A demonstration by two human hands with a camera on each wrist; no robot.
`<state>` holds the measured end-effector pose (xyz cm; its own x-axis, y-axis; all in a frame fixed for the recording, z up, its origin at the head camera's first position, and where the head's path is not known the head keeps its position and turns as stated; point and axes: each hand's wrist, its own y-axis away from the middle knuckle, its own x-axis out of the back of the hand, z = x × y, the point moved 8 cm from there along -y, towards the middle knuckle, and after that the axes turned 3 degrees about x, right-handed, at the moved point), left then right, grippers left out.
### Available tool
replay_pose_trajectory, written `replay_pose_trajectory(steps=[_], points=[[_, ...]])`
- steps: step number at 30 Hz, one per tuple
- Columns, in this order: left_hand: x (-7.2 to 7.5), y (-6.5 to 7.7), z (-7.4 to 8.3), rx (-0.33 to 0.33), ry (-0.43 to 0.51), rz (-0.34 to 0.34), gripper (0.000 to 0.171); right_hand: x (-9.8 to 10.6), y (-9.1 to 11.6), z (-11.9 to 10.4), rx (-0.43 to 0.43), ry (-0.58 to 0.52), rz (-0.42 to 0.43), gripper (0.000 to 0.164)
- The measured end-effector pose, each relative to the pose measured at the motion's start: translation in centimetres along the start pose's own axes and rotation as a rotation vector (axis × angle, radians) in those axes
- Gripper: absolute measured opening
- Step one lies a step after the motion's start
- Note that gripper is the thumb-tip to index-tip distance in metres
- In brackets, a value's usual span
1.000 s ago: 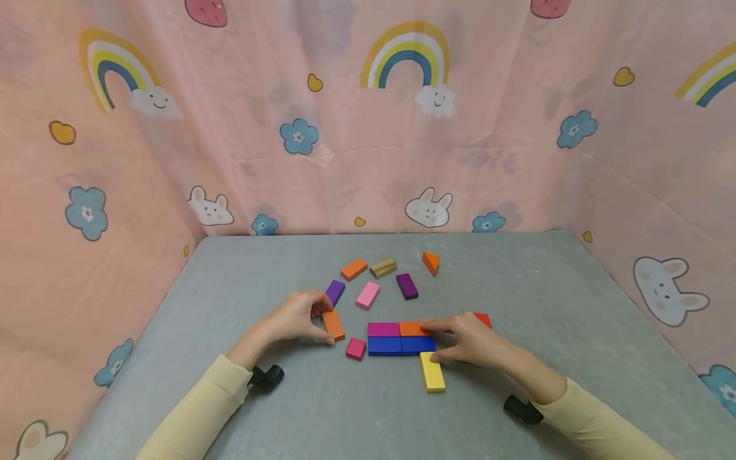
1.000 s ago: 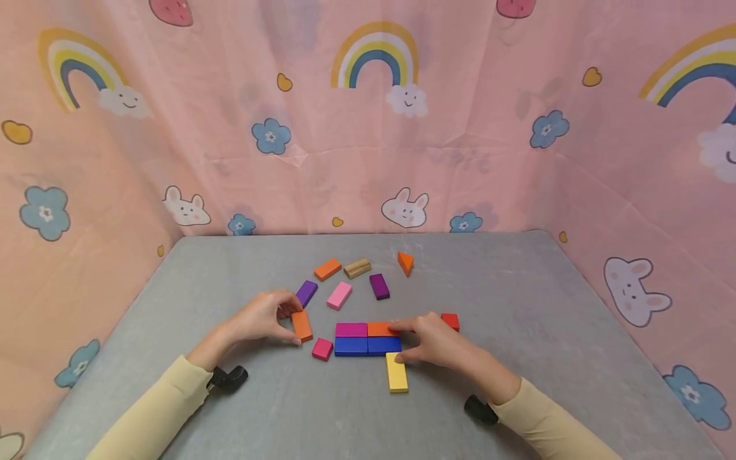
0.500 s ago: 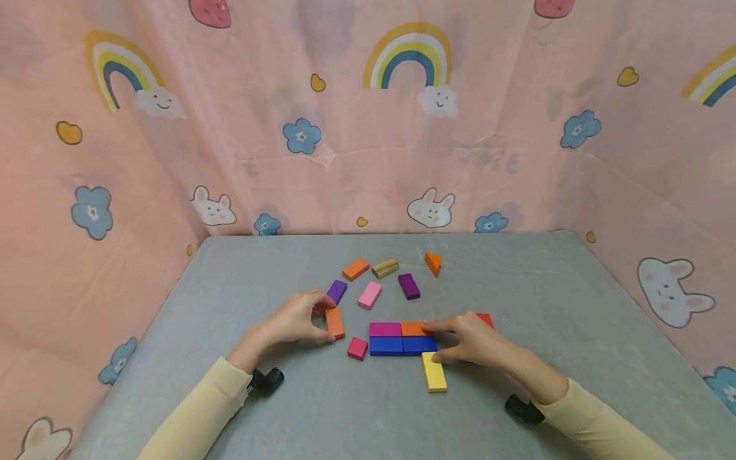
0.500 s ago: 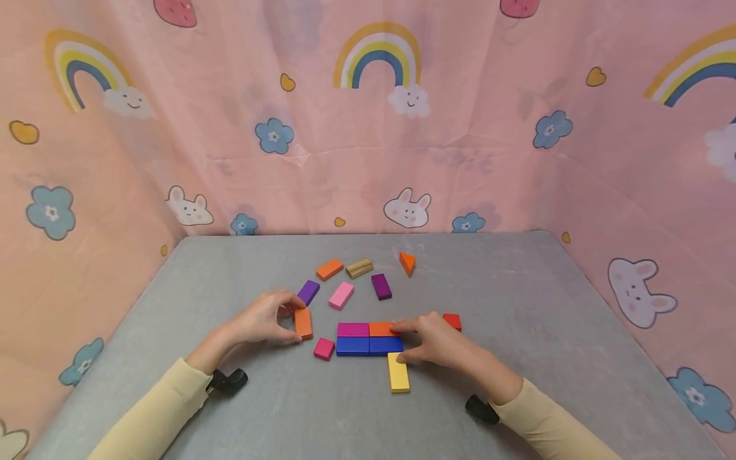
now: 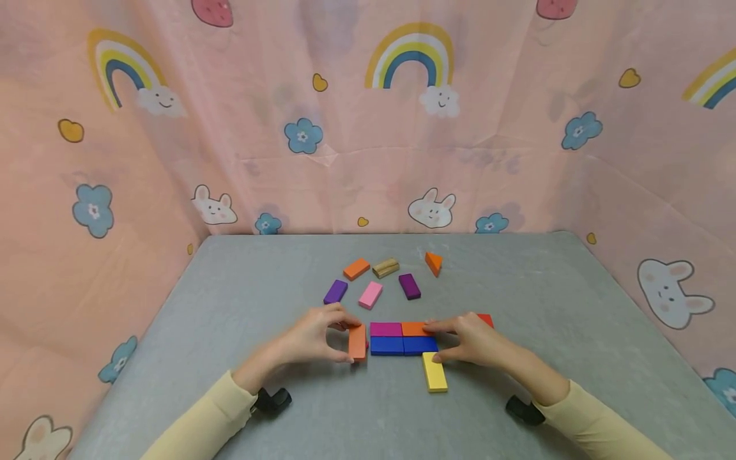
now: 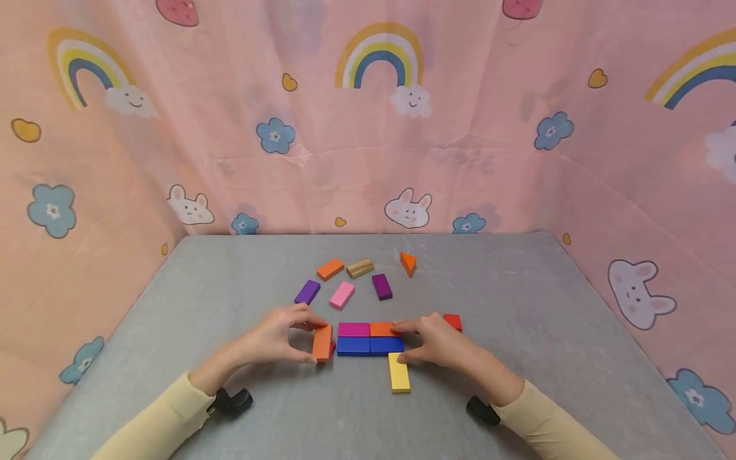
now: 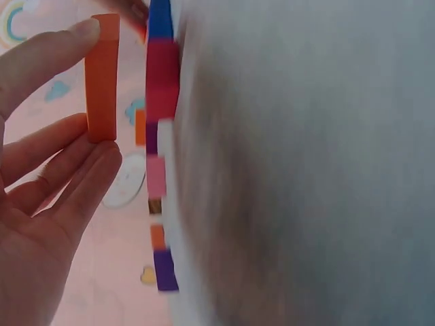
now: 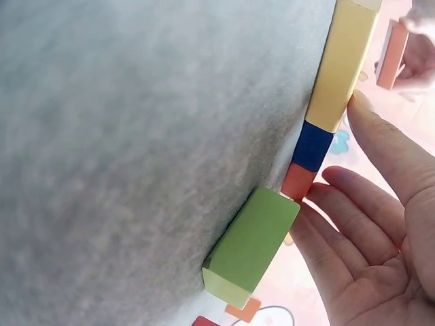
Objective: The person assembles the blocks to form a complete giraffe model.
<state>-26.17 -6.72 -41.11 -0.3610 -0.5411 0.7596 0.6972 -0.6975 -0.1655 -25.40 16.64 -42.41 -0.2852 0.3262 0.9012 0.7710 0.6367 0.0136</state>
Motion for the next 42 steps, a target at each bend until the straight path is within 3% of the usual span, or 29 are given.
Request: replay_pose_trajectory(steps=[4,14,24,42], points=[[-1.1,-0.1,1.0,-0.036,0.012,-0.035,0.052,0.0,0.0,0.0,0.0,0.002,0.002,0.055],[-2.7,-0.4,2.1,-0.013,-0.014,-0.084,0.054,-0.1,0.0,0.1,-0.003,-0.009,0.001,0.055],[-3.9,-0.6,3.2,-0.042,-0.042,-0.162,0.054,-0.1,0.0,0.1,0.007,-0.008,0.001,0.056],[-4.7,-0.5,3.5,-0.108,-0.136,-0.179,0.053,-0.2,0.0,0.3,0.005,0.002,-0.003,0.057]])
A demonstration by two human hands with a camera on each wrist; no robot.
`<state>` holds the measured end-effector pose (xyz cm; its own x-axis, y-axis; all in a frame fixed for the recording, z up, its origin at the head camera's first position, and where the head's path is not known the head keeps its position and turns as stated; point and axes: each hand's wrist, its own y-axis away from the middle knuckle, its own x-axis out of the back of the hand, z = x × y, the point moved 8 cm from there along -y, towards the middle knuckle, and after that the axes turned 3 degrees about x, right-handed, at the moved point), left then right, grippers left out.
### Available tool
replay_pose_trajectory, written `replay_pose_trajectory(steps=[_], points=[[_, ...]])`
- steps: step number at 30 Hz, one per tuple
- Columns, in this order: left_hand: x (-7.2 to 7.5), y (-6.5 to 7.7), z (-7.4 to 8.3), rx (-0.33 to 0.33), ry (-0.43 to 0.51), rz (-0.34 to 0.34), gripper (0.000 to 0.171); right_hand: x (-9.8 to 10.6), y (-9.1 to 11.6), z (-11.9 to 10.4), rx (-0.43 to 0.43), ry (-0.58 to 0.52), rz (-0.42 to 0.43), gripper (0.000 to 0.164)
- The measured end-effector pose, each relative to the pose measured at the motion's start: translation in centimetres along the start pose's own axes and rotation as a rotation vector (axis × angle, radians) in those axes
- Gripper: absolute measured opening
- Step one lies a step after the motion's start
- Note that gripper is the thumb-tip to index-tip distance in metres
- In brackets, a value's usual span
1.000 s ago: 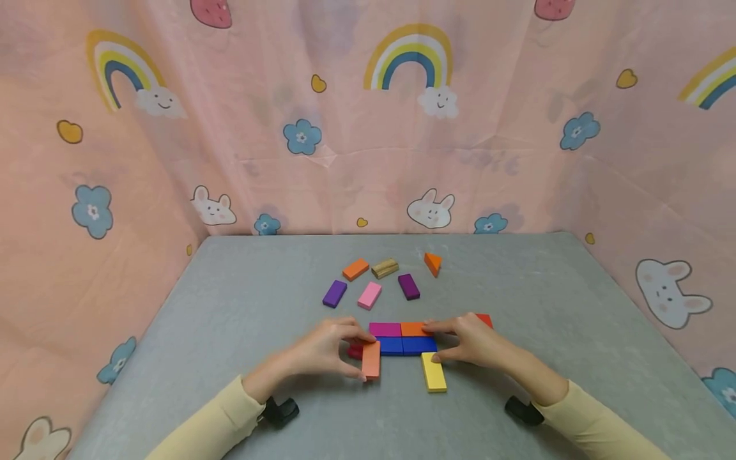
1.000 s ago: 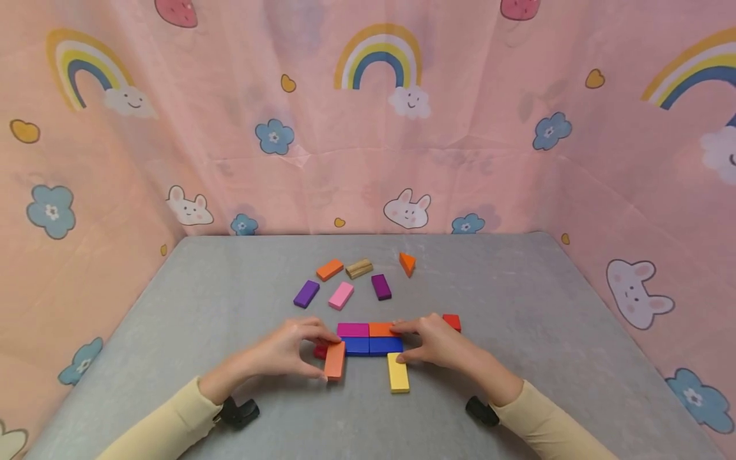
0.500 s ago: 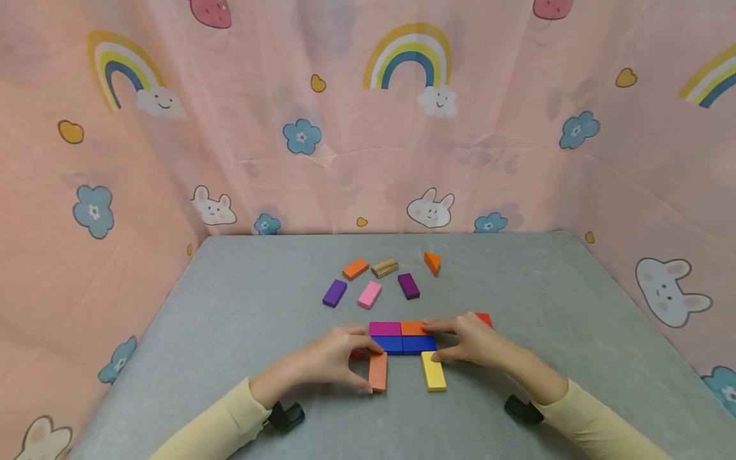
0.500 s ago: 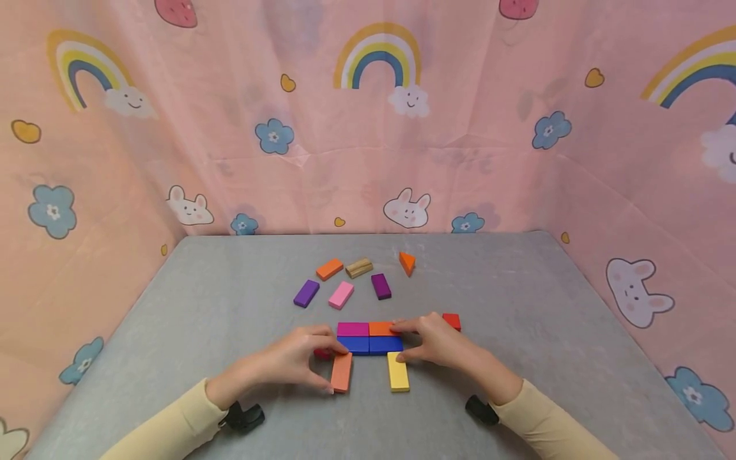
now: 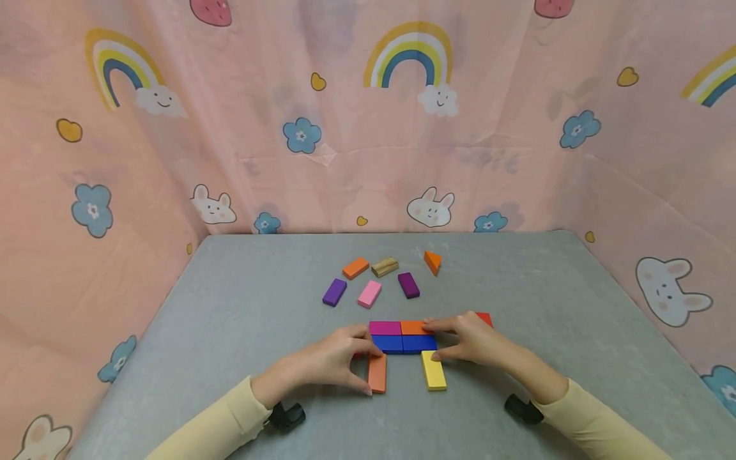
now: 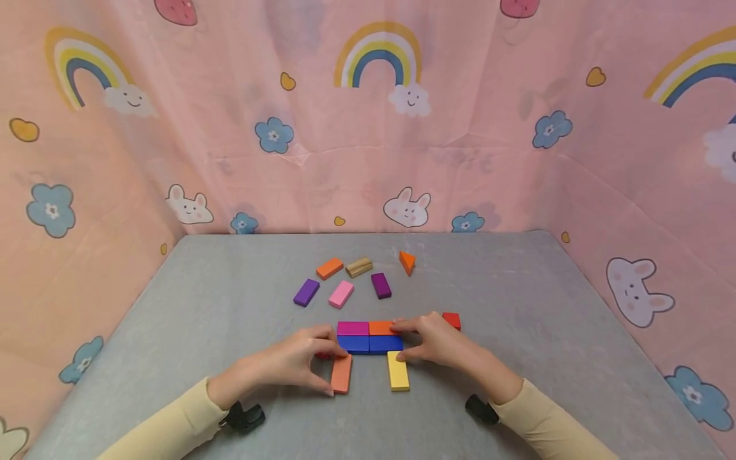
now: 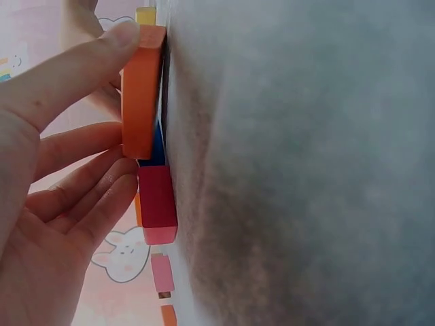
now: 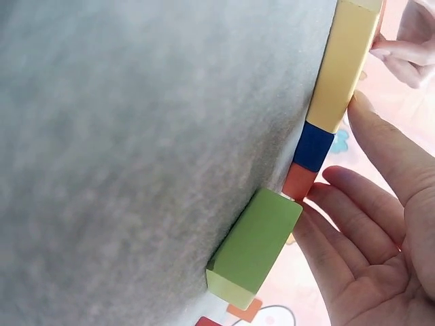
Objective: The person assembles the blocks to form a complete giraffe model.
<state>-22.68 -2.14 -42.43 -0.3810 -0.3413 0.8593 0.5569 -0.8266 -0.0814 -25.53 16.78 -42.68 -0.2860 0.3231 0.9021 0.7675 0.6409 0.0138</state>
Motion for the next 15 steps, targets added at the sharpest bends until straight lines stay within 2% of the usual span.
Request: replay_pose_trajectory(steps=[10,15], points=[[-0.15,0.04,0.23,-0.039,-0.063,0.026,0.052,0.11,0.06,-0.14,0.006,-0.006,0.006,0.057],[-0.08,0.01,0.19,-0.022,-0.071,0.029,0.055,0.16,0.05,-0.24,0.013,-0.006,0.009,0.056]])
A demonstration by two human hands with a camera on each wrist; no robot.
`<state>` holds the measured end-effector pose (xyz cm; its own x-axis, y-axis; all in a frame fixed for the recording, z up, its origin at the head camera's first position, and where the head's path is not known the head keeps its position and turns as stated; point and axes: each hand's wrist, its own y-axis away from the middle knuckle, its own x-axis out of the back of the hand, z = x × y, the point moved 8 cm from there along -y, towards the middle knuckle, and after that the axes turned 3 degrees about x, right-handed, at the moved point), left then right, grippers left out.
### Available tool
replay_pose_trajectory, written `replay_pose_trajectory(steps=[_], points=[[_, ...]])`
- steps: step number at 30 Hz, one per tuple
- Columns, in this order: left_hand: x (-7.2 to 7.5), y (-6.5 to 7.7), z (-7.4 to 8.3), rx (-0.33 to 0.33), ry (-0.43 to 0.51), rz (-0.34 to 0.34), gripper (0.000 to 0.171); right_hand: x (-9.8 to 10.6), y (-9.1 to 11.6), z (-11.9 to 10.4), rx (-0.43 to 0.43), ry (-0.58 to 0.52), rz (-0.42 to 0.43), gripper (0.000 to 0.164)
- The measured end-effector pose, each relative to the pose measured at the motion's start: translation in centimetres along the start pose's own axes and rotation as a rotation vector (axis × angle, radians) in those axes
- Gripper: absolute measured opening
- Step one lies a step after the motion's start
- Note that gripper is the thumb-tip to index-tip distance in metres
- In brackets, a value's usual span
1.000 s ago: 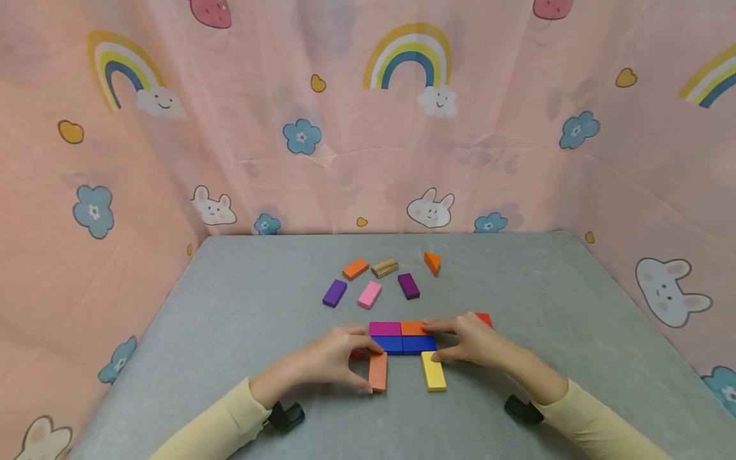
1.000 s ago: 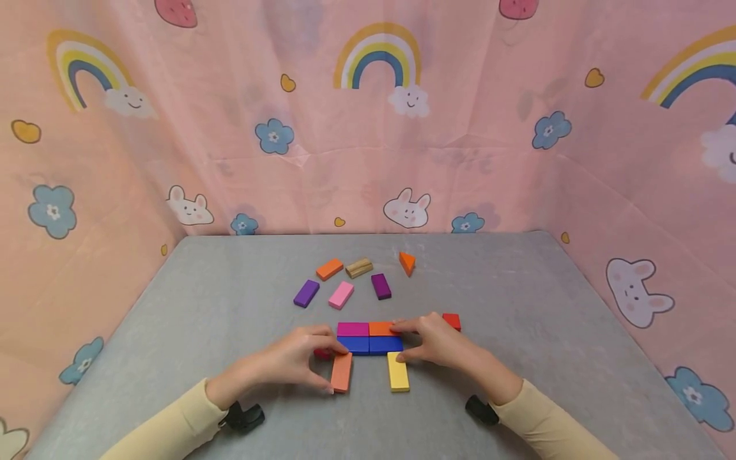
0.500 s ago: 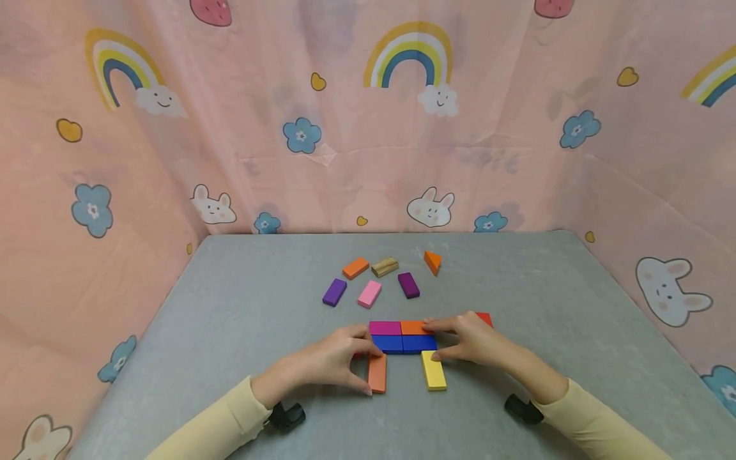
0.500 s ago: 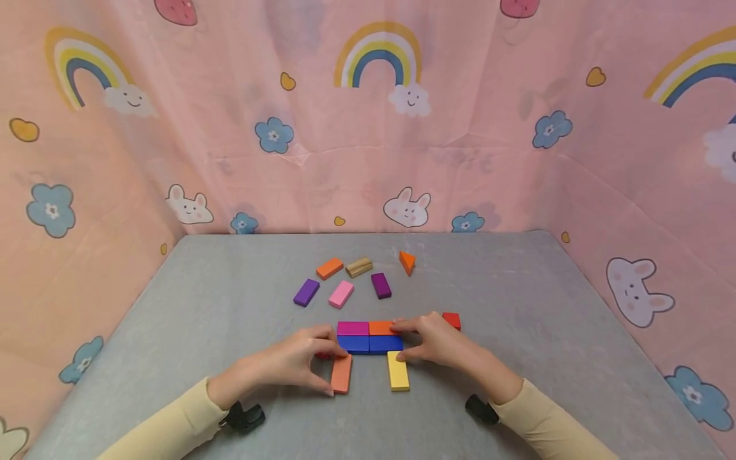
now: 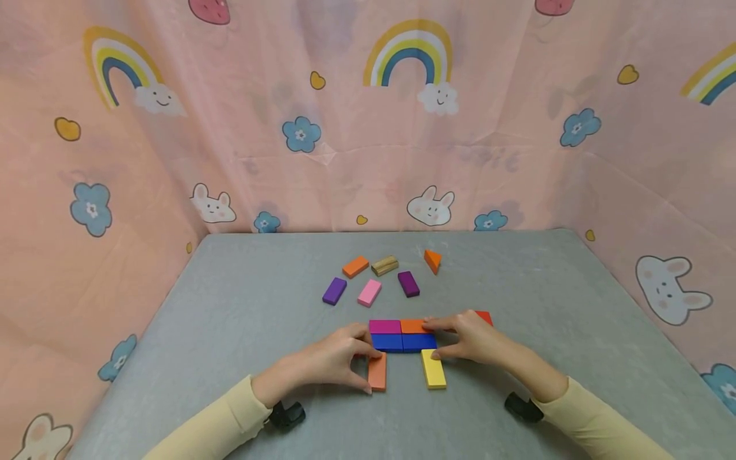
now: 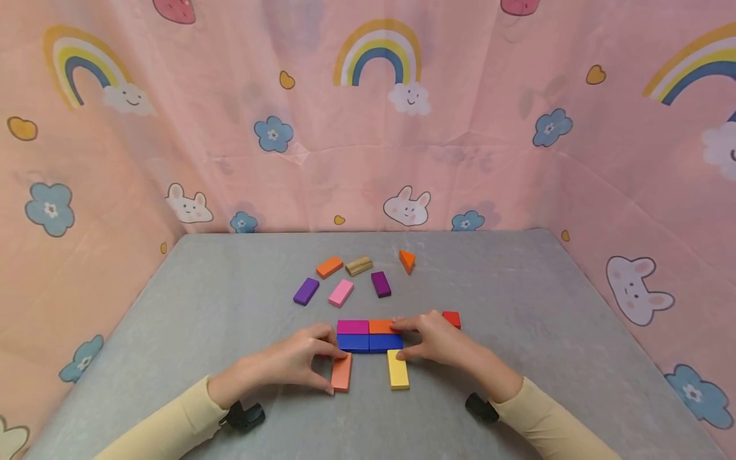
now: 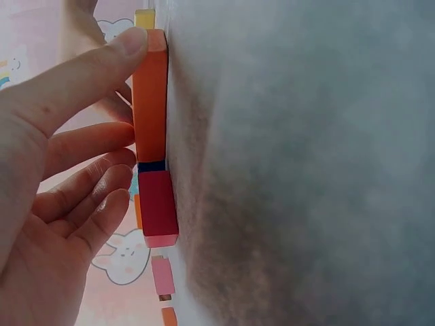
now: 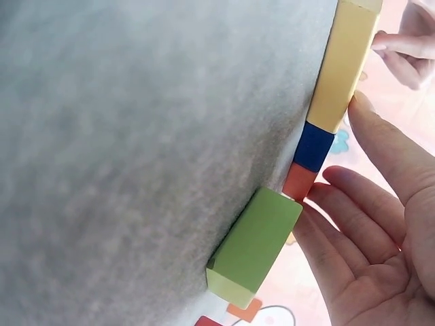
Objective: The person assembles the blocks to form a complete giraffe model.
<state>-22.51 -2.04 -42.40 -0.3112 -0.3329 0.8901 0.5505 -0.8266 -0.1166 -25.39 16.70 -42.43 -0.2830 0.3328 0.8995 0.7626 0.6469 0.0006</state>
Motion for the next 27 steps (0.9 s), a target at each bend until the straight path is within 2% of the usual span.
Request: replay_pose_trajectory(steps=[8,18,27], points=[[-0.01,-0.15,-0.18,0.032,-0.013,-0.003,0.056,-0.07,0.02,-0.01,0.006,0.004,0.001,0.056],[0.01,-0.22,-0.31,0.034,-0.024,0.022,0.058,-0.12,-0.01,-0.01,-0.011,-0.002,-0.015,0.057],[0.0,-0.28,-0.34,0.044,-0.029,0.012,0.058,-0.07,0.04,0.01,0.001,0.005,-0.008,0.056]])
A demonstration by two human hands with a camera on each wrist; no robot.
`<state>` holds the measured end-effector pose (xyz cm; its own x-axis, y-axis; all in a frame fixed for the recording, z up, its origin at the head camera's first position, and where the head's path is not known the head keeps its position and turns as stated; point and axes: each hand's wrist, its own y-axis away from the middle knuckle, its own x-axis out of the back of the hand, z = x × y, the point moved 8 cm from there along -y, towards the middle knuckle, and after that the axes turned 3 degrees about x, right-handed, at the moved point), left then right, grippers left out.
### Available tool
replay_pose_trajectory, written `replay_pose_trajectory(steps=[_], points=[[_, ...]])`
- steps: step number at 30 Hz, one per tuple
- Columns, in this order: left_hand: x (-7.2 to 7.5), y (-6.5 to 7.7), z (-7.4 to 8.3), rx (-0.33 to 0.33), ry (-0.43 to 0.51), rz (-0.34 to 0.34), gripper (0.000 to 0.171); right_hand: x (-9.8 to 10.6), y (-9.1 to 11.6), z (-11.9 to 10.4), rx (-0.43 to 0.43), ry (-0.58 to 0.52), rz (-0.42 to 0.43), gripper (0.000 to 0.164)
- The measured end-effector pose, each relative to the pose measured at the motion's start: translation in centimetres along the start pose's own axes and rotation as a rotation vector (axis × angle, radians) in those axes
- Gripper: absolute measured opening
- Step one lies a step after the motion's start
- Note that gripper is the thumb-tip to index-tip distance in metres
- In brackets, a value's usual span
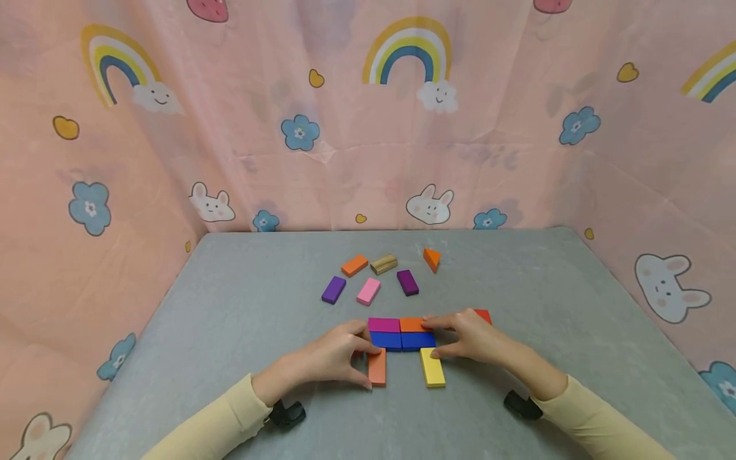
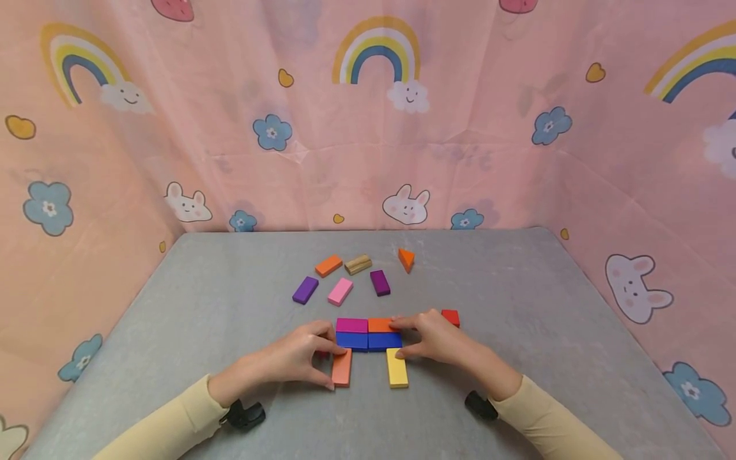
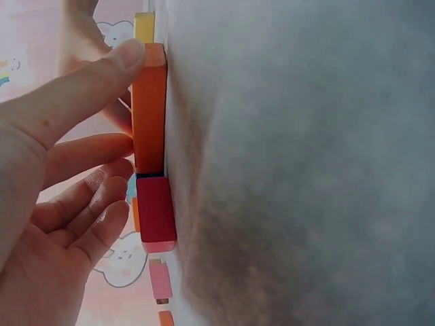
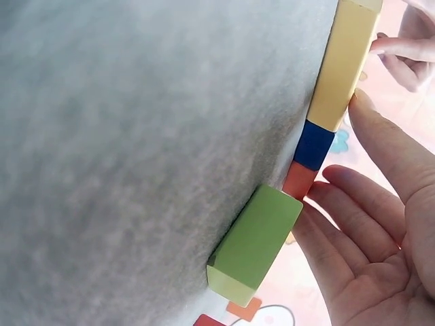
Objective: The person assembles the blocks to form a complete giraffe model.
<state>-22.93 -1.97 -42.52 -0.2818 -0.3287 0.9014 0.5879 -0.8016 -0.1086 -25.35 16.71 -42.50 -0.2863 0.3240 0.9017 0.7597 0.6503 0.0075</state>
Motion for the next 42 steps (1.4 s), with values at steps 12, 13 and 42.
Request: replay_pose_trajectory(steps=[12,13,42], points=[[0.6,0.3,-0.5,0.002,0.097,0.033,0.053,-0.1,0.0,0.0,-0.008,0.003,-0.006,0.057],[0.8,0.4,-0.7,0.008,0.118,0.048,0.051,-0.1,0.0,0.0,-0.009,0.004,-0.006,0.057],[1.9,1.1,-5.4,0.196,0.149,0.046,0.03,0.0,0.0,0.0,-0.012,-0.006,-0.005,0.056]])
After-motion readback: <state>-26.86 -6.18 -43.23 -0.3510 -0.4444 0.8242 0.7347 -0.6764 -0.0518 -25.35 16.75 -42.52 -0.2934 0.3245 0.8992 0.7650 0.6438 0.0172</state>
